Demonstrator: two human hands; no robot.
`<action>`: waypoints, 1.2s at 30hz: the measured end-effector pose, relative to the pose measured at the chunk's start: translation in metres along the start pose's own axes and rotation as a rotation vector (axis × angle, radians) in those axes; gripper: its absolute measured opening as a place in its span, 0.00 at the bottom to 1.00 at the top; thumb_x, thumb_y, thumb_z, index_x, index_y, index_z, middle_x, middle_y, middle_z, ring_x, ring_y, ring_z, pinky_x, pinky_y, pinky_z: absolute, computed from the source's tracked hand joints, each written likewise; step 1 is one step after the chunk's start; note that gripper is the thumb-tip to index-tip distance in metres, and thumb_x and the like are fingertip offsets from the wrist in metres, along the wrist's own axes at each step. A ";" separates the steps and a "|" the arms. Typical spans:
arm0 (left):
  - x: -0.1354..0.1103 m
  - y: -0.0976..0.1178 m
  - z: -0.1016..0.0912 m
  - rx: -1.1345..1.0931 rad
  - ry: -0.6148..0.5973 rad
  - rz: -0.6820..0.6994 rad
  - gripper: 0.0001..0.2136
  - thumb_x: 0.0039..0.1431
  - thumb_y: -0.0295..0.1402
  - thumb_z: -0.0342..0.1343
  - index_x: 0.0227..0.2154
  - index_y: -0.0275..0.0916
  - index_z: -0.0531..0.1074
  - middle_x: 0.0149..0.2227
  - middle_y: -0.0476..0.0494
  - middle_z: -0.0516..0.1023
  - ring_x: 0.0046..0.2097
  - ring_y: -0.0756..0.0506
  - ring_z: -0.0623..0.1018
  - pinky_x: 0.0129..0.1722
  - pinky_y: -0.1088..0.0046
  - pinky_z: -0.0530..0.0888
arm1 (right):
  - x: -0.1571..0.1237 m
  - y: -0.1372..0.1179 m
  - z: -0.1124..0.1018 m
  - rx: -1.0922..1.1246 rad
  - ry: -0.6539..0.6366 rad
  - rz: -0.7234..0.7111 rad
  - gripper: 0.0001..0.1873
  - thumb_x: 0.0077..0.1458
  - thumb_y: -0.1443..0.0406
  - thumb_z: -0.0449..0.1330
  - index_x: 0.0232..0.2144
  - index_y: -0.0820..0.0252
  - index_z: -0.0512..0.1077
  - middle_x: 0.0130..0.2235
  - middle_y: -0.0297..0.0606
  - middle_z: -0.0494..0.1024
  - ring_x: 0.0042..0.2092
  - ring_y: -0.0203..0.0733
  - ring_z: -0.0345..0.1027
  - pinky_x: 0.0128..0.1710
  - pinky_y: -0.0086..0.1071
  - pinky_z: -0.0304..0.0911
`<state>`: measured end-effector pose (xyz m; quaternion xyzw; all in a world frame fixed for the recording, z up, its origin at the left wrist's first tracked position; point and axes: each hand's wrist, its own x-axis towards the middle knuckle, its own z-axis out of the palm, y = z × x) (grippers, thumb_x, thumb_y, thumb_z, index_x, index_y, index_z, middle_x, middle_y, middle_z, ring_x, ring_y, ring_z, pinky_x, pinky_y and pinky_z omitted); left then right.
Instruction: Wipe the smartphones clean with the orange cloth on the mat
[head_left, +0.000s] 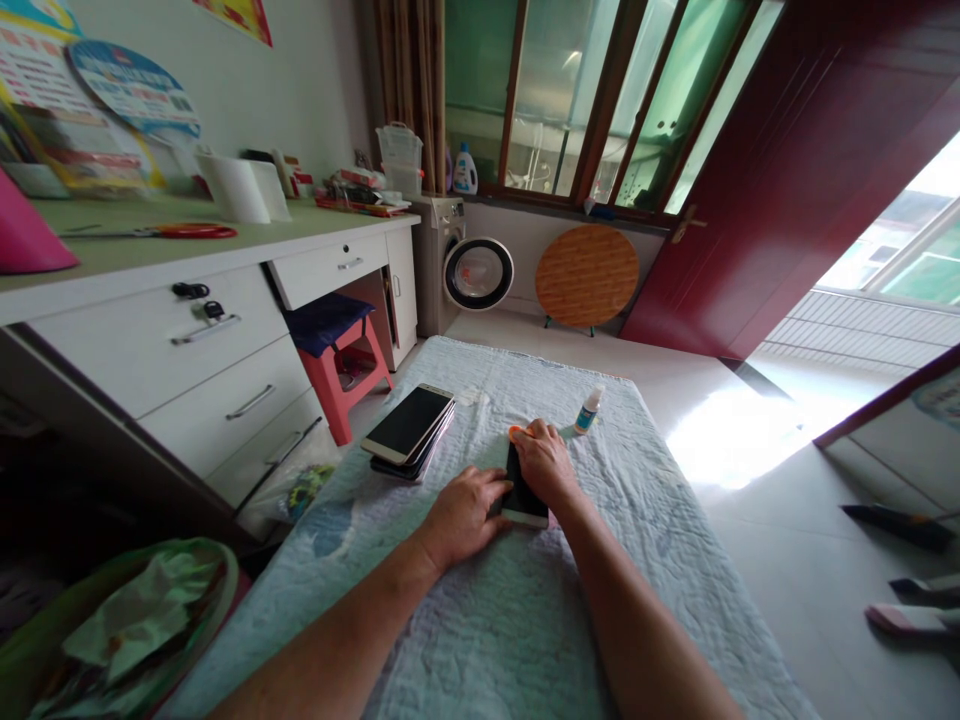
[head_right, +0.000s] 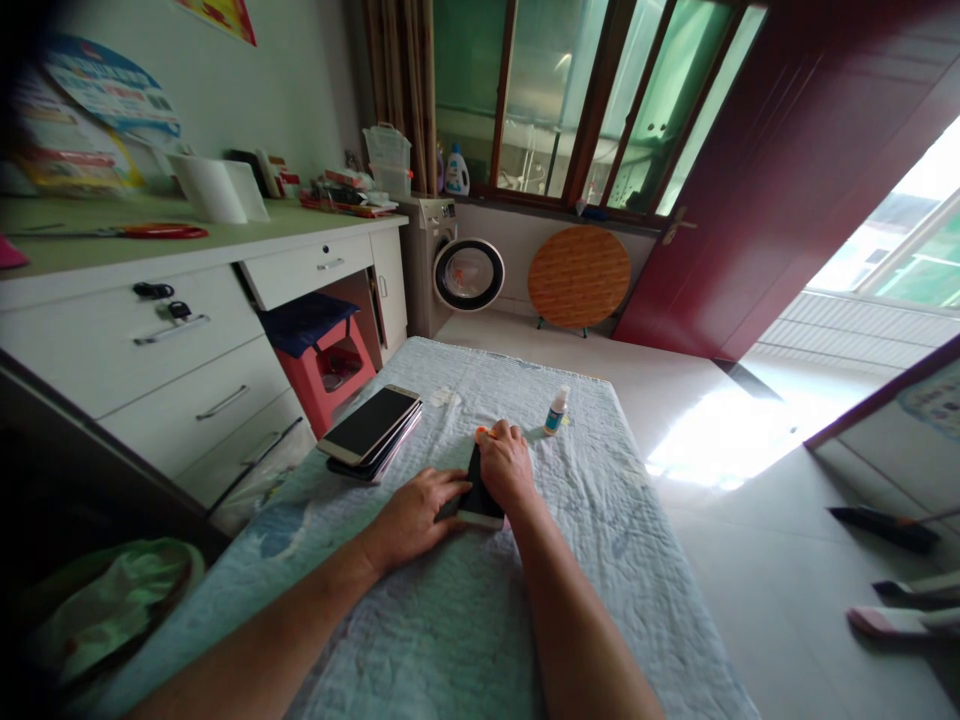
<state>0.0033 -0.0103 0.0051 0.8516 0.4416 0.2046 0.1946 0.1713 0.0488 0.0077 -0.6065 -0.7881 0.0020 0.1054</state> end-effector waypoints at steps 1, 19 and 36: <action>0.000 0.000 0.000 -0.001 0.000 -0.003 0.17 0.56 0.34 0.63 0.49 0.41 0.74 0.53 0.45 0.75 0.51 0.39 0.73 0.54 0.63 0.69 | 0.000 0.000 0.000 0.010 -0.002 -0.017 0.15 0.66 0.64 0.48 0.44 0.52 0.74 0.44 0.40 0.69 0.44 0.42 0.60 0.43 0.31 0.53; 0.001 -0.001 0.000 -0.006 -0.008 -0.030 0.16 0.56 0.37 0.63 0.48 0.43 0.74 0.50 0.46 0.77 0.51 0.40 0.74 0.52 0.66 0.69 | -0.015 0.002 -0.012 0.313 -0.079 -0.272 0.13 0.57 0.71 0.56 0.34 0.55 0.80 0.35 0.34 0.75 0.39 0.35 0.66 0.45 0.27 0.57; -0.001 0.002 0.000 0.016 0.011 -0.006 0.14 0.58 0.35 0.62 0.47 0.42 0.75 0.53 0.46 0.77 0.51 0.41 0.75 0.53 0.64 0.71 | 0.002 0.001 -0.001 0.000 -0.014 -0.032 0.15 0.67 0.63 0.47 0.41 0.53 0.74 0.43 0.39 0.70 0.44 0.42 0.59 0.42 0.32 0.52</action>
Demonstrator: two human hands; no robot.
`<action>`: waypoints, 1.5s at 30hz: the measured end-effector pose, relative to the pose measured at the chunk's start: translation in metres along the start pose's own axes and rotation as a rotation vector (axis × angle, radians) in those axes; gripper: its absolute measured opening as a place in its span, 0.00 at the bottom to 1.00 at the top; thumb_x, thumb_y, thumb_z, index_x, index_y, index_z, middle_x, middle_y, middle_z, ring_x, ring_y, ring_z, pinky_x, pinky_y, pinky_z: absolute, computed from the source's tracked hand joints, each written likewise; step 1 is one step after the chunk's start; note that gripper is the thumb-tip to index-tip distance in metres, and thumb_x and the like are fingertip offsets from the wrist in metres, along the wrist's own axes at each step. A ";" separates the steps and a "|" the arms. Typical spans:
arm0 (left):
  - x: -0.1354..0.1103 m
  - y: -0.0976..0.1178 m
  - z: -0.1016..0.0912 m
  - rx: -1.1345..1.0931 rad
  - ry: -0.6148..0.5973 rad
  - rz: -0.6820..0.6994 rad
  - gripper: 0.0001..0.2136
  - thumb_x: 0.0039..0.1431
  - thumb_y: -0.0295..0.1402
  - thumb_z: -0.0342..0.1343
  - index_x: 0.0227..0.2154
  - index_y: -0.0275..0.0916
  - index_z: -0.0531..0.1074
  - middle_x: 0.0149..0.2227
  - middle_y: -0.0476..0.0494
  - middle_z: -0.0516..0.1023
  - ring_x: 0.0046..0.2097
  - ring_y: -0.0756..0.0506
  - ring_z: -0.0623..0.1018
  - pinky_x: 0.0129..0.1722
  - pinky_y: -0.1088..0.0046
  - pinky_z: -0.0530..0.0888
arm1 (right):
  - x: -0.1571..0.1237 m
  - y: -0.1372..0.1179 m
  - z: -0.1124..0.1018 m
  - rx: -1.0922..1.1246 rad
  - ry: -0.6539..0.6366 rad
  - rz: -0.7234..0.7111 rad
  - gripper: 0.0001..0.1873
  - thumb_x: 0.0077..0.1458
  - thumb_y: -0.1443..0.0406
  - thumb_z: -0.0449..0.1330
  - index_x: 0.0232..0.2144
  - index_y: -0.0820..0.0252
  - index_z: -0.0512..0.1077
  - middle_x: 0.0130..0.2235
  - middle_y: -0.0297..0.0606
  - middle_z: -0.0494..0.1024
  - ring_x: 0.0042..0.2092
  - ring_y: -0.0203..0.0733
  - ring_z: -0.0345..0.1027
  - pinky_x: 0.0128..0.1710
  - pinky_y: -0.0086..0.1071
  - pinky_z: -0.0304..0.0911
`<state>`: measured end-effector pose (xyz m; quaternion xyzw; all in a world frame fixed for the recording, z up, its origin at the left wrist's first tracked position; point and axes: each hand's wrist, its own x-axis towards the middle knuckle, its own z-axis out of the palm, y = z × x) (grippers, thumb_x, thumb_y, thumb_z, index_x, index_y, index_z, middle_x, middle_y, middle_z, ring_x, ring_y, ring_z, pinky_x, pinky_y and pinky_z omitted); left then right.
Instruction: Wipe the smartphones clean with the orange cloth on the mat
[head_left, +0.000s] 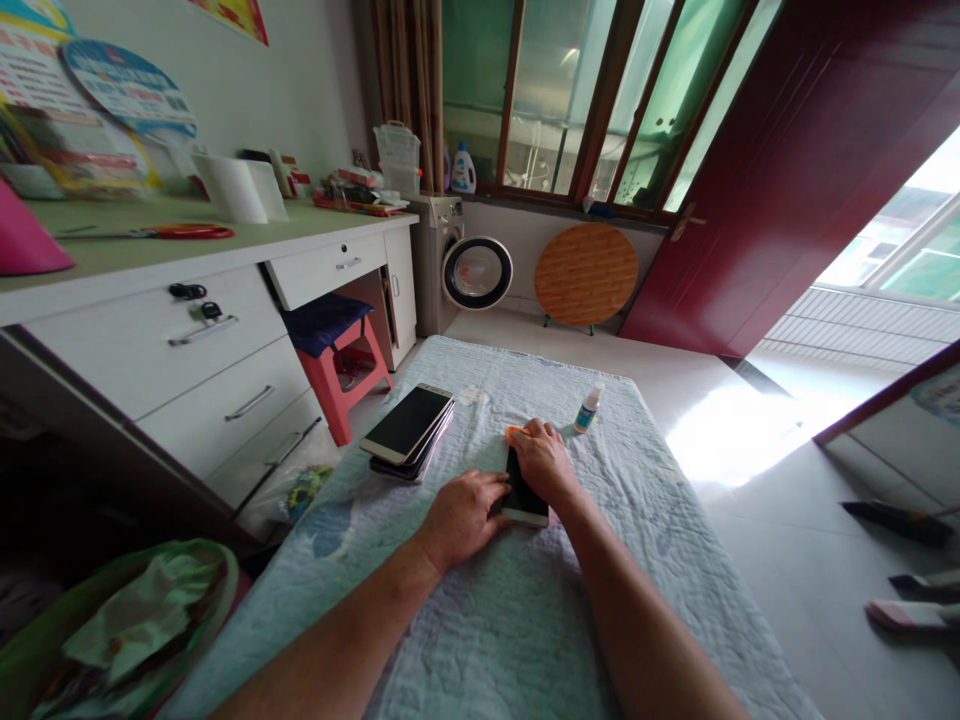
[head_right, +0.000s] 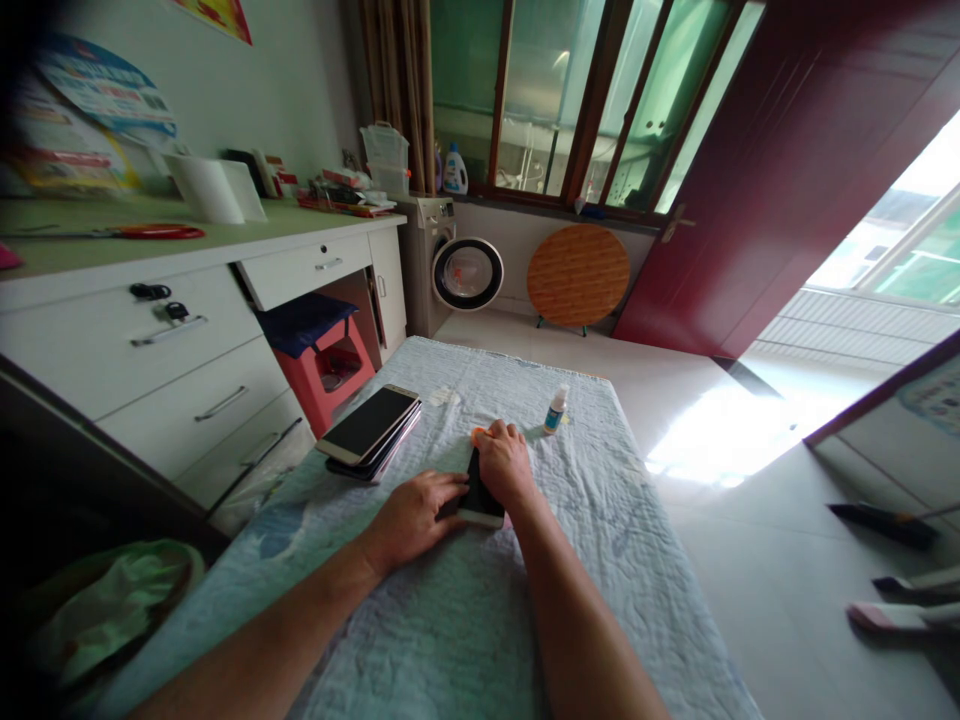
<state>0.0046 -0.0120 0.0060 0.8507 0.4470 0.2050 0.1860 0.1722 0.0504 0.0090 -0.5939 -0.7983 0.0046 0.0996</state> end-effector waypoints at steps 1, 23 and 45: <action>0.000 0.000 0.000 -0.002 0.003 0.002 0.14 0.58 0.35 0.62 0.47 0.43 0.75 0.53 0.46 0.77 0.51 0.41 0.75 0.53 0.64 0.71 | -0.001 0.001 -0.001 -0.007 -0.004 0.010 0.15 0.67 0.63 0.47 0.42 0.53 0.74 0.44 0.40 0.70 0.44 0.42 0.59 0.42 0.33 0.52; -0.001 -0.004 0.003 0.026 0.001 0.004 0.17 0.56 0.37 0.64 0.48 0.41 0.75 0.55 0.45 0.76 0.52 0.39 0.75 0.55 0.63 0.70 | -0.018 0.017 -0.007 -0.044 0.091 0.283 0.17 0.63 0.67 0.49 0.33 0.59 0.77 0.37 0.43 0.71 0.41 0.43 0.63 0.39 0.33 0.53; 0.000 -0.002 0.002 0.013 0.007 -0.013 0.16 0.56 0.35 0.64 0.48 0.41 0.75 0.53 0.45 0.77 0.52 0.40 0.75 0.54 0.64 0.70 | -0.019 0.006 -0.004 0.043 0.069 0.134 0.14 0.63 0.68 0.50 0.34 0.57 0.77 0.38 0.39 0.72 0.41 0.40 0.62 0.43 0.31 0.52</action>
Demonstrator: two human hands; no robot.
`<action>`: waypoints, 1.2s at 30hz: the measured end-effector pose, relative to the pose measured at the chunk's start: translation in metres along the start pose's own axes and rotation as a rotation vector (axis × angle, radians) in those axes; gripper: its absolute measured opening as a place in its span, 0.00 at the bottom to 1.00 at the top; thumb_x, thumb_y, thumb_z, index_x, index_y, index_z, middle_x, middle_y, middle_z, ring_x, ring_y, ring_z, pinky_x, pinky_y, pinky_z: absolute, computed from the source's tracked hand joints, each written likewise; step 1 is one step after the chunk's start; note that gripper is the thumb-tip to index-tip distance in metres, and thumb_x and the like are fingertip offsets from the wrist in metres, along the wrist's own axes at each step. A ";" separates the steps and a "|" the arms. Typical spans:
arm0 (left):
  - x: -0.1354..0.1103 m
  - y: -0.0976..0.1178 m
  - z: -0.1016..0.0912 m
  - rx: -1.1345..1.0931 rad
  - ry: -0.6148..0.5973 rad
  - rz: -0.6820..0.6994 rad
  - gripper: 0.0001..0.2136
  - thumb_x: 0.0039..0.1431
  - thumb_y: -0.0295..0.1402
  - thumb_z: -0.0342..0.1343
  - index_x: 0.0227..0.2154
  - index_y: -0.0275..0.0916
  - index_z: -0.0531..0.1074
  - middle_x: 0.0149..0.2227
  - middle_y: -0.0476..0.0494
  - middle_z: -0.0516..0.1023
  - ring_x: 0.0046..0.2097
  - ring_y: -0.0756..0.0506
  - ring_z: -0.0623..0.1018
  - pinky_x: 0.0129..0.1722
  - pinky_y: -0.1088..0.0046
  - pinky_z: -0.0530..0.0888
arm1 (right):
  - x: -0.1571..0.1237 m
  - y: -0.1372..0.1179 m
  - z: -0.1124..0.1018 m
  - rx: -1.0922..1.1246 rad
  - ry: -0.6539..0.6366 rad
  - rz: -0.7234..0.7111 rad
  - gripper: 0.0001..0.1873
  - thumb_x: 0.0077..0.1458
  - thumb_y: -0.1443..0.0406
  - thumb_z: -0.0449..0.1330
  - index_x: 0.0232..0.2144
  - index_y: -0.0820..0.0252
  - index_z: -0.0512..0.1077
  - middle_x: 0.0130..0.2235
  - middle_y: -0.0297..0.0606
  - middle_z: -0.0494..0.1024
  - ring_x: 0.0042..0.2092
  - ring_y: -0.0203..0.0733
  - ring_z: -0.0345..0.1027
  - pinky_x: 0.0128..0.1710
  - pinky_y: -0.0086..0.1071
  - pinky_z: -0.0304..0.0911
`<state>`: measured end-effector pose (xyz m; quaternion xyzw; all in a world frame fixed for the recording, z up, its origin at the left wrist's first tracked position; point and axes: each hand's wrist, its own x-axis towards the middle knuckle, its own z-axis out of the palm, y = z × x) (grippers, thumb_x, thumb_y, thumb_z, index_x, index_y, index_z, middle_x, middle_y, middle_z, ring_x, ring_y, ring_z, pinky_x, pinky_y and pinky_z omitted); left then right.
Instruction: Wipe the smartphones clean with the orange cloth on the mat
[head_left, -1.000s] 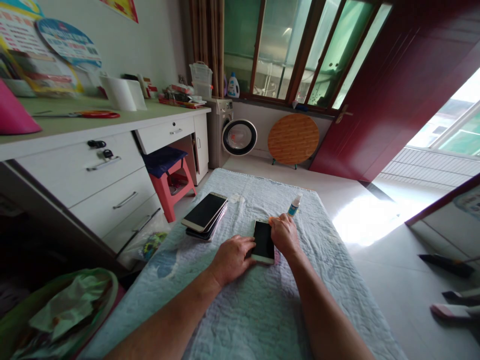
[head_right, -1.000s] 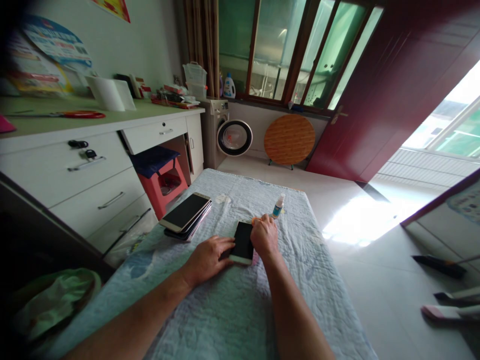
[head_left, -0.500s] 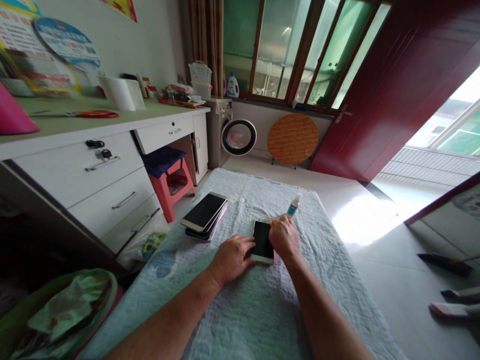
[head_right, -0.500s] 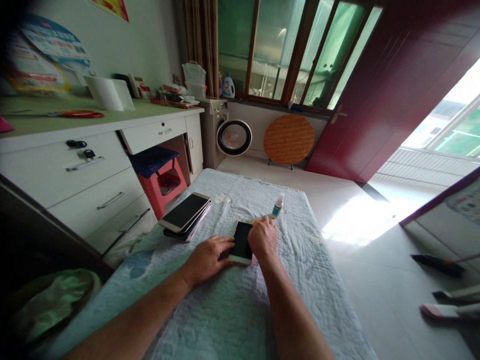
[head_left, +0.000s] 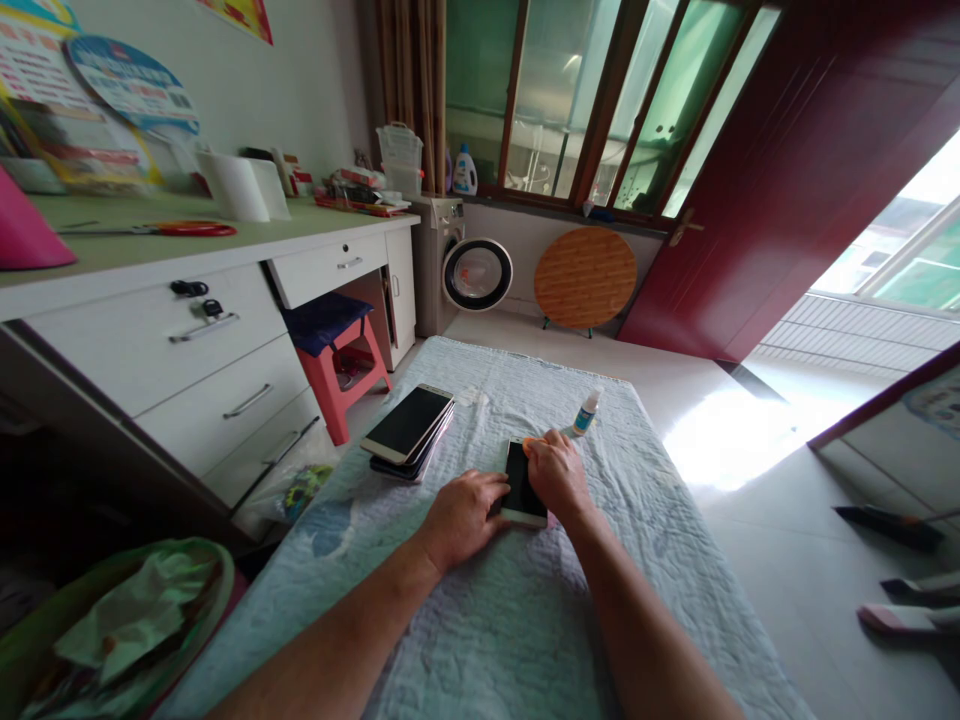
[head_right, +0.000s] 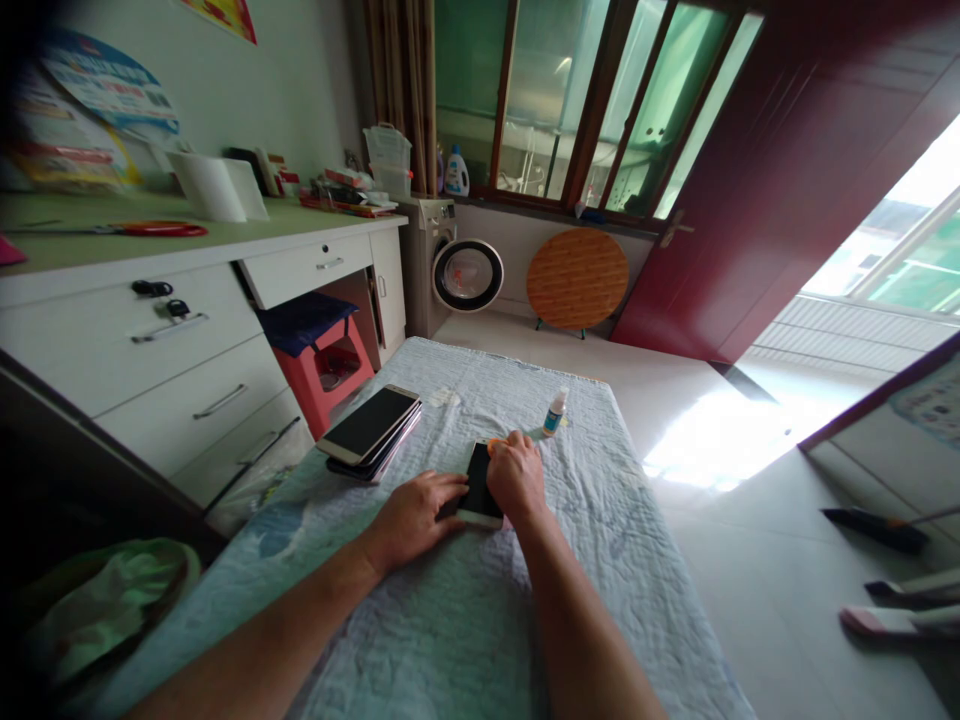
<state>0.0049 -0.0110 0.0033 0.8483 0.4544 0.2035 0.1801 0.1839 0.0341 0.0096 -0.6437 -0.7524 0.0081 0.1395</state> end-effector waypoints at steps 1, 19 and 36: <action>0.000 0.000 0.000 0.002 -0.001 0.004 0.16 0.56 0.34 0.64 0.48 0.41 0.75 0.53 0.45 0.77 0.52 0.40 0.75 0.55 0.63 0.70 | 0.000 0.002 0.000 -0.011 0.011 0.025 0.15 0.63 0.68 0.50 0.34 0.57 0.77 0.38 0.40 0.72 0.41 0.41 0.62 0.43 0.31 0.52; 0.000 0.001 -0.001 -0.013 0.010 0.025 0.15 0.56 0.35 0.64 0.46 0.42 0.75 0.51 0.46 0.78 0.50 0.40 0.76 0.53 0.64 0.71 | 0.017 -0.011 0.008 -0.072 -0.059 -0.112 0.16 0.67 0.64 0.45 0.41 0.54 0.74 0.43 0.41 0.70 0.43 0.43 0.59 0.41 0.33 0.51; 0.000 -0.001 0.000 -0.023 0.010 0.025 0.15 0.56 0.35 0.64 0.47 0.42 0.75 0.53 0.47 0.77 0.51 0.40 0.75 0.54 0.64 0.70 | 0.010 0.002 0.002 -0.074 -0.047 -0.019 0.15 0.65 0.66 0.47 0.39 0.56 0.74 0.41 0.41 0.70 0.42 0.42 0.61 0.40 0.32 0.51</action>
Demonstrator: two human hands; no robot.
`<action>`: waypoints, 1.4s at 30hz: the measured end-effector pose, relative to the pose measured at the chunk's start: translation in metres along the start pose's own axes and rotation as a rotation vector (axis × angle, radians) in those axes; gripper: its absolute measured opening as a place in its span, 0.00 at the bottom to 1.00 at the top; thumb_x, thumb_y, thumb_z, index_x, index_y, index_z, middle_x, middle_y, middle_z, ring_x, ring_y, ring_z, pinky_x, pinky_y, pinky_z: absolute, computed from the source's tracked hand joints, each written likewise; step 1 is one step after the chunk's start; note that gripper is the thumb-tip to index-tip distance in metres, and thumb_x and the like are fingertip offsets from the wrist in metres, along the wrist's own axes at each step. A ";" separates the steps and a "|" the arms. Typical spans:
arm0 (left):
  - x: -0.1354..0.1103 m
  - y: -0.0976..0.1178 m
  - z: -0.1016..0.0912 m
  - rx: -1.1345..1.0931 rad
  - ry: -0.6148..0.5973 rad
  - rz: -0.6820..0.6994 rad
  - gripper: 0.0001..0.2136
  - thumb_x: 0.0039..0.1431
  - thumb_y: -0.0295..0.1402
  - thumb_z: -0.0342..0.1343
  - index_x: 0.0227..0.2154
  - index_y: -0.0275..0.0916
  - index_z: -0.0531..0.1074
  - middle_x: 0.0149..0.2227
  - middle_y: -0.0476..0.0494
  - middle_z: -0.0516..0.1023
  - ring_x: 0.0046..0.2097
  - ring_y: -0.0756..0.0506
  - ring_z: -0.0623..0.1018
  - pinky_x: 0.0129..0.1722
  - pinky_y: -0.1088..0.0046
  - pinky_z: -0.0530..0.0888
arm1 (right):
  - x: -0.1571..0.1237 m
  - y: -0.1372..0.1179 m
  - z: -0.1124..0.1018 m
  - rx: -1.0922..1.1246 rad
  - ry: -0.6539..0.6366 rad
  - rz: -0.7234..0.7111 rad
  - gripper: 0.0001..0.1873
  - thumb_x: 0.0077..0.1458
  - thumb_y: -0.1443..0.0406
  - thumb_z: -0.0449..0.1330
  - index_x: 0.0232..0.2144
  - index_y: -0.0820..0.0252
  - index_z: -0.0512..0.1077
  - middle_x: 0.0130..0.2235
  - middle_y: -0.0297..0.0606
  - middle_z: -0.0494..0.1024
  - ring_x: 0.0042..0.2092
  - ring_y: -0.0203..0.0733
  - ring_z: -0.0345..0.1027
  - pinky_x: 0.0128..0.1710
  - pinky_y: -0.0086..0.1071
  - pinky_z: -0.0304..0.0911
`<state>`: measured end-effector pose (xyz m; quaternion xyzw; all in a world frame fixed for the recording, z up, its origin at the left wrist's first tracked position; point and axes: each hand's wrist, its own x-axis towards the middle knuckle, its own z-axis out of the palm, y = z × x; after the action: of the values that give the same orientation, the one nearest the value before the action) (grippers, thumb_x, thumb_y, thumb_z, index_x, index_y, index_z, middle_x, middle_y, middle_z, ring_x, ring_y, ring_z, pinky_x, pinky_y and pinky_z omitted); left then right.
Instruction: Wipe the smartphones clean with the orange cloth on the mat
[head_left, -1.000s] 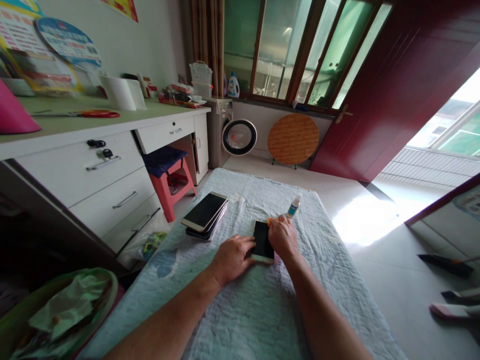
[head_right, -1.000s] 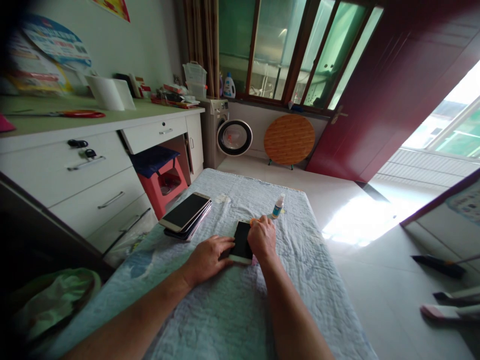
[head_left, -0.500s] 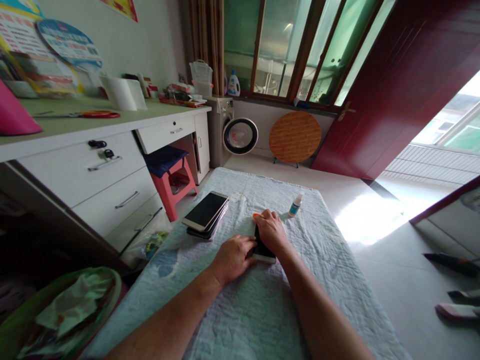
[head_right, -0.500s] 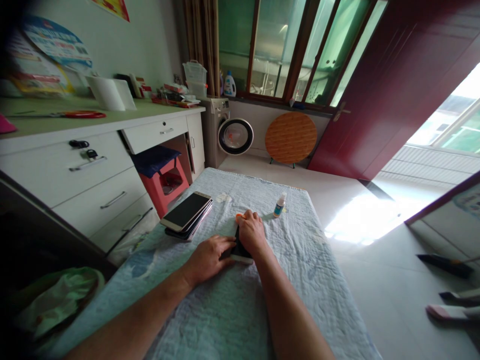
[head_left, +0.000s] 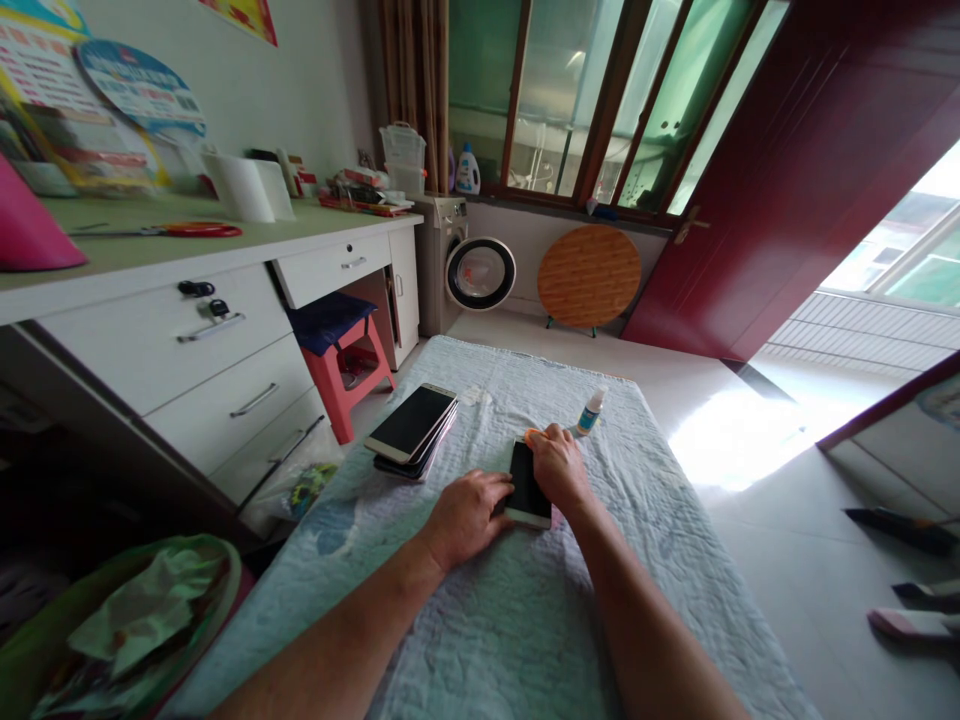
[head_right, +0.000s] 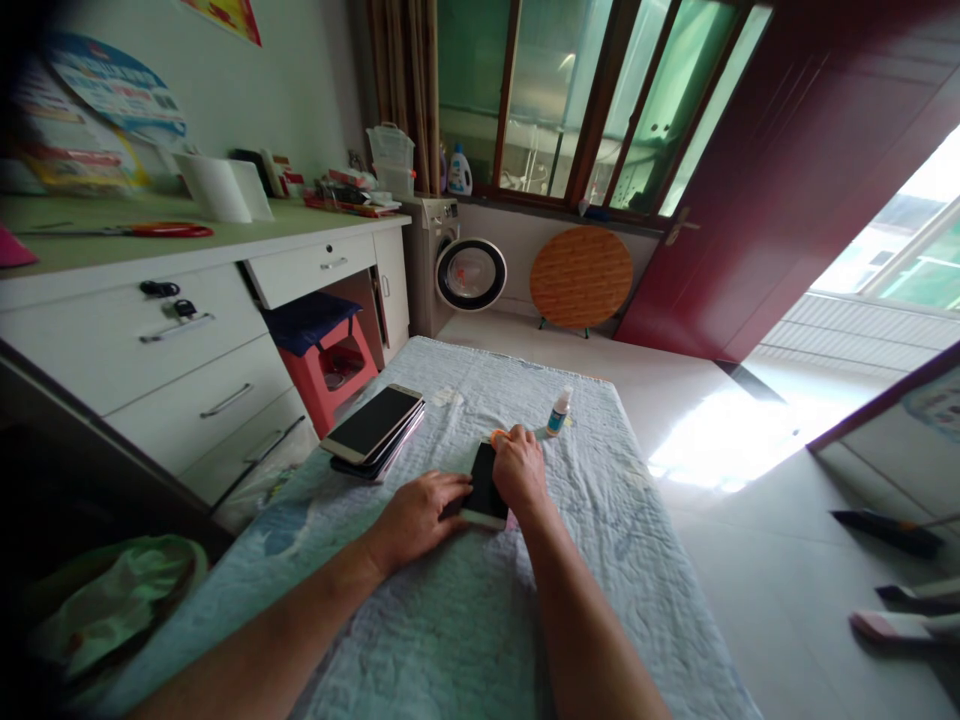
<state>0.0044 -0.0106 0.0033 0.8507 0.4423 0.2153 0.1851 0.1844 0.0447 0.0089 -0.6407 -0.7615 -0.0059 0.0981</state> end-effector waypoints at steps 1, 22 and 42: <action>0.000 0.000 0.000 0.002 -0.003 -0.003 0.16 0.56 0.35 0.64 0.47 0.42 0.75 0.53 0.46 0.77 0.51 0.40 0.75 0.54 0.64 0.70 | -0.001 0.002 -0.001 -0.001 -0.004 0.014 0.16 0.65 0.67 0.47 0.38 0.56 0.75 0.41 0.41 0.70 0.42 0.42 0.61 0.40 0.32 0.52; 0.000 0.004 -0.005 0.003 -0.022 -0.019 0.15 0.57 0.37 0.63 0.47 0.42 0.75 0.53 0.46 0.76 0.51 0.40 0.75 0.53 0.64 0.70 | -0.009 0.008 -0.018 -0.029 -0.035 0.170 0.14 0.58 0.70 0.53 0.32 0.61 0.79 0.37 0.45 0.74 0.40 0.44 0.65 0.38 0.32 0.55; 0.000 0.001 0.000 0.004 -0.008 -0.010 0.14 0.58 0.35 0.61 0.47 0.42 0.75 0.52 0.45 0.77 0.52 0.40 0.75 0.54 0.64 0.70 | -0.006 0.001 0.000 0.041 0.023 -0.028 0.17 0.68 0.63 0.47 0.36 0.57 0.75 0.39 0.38 0.71 0.42 0.38 0.62 0.43 0.28 0.52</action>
<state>0.0046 -0.0109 0.0037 0.8497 0.4463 0.2101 0.1865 0.1866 0.0391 0.0078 -0.6277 -0.7691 0.0013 0.1198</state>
